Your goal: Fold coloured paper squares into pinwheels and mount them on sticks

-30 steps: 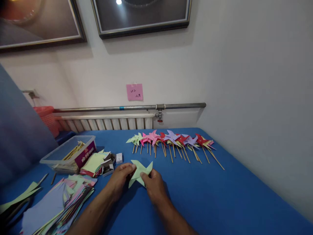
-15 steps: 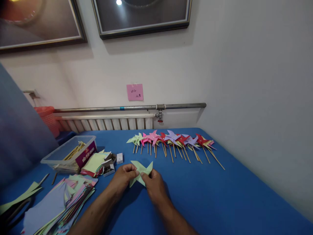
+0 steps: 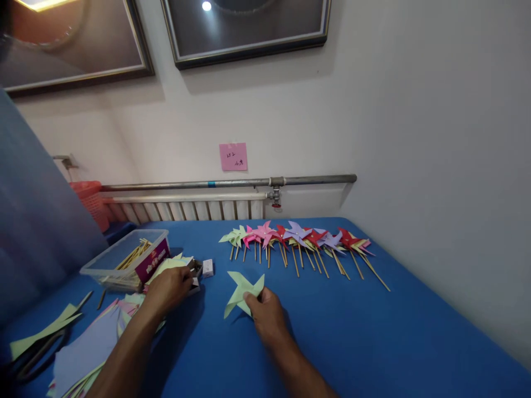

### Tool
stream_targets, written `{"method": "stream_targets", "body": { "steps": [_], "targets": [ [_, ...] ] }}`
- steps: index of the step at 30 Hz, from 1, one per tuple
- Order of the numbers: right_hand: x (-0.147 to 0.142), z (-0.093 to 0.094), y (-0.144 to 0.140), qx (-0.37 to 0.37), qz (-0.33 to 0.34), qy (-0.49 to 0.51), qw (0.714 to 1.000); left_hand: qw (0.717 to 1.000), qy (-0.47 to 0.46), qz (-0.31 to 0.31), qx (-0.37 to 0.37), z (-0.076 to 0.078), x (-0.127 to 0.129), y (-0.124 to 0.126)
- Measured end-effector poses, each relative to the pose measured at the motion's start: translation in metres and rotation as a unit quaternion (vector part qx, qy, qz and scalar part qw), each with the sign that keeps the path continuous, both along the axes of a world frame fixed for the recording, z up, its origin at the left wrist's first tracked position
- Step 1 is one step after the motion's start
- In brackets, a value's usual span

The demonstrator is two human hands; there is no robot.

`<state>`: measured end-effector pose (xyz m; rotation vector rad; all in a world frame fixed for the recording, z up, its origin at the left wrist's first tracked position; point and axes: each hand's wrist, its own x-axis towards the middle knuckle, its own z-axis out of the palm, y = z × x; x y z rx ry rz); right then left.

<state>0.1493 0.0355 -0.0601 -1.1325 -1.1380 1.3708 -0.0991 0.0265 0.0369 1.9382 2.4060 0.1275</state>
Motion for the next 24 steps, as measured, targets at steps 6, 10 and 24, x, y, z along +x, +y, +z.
{"method": "stream_targets", "body": {
  "steps": [6, 10, 24],
  "targets": [
    [0.0, -0.003, 0.001, 0.003, 0.005, 0.006, 1.0, 0.998, 0.042, -0.003, -0.037, -0.006, -0.003, 0.003],
    [0.0, -0.006, 0.002, 0.008, 0.004, -0.009, 1.0, 0.997, 0.045, 0.019, -0.06, -0.009, -0.007, 0.005],
    [0.0, -0.004, -0.001, 0.008, 0.007, 0.004, 1.0, 0.997, 0.044, 0.026, -0.056, -0.017, -0.003, 0.009]
  ]
}}
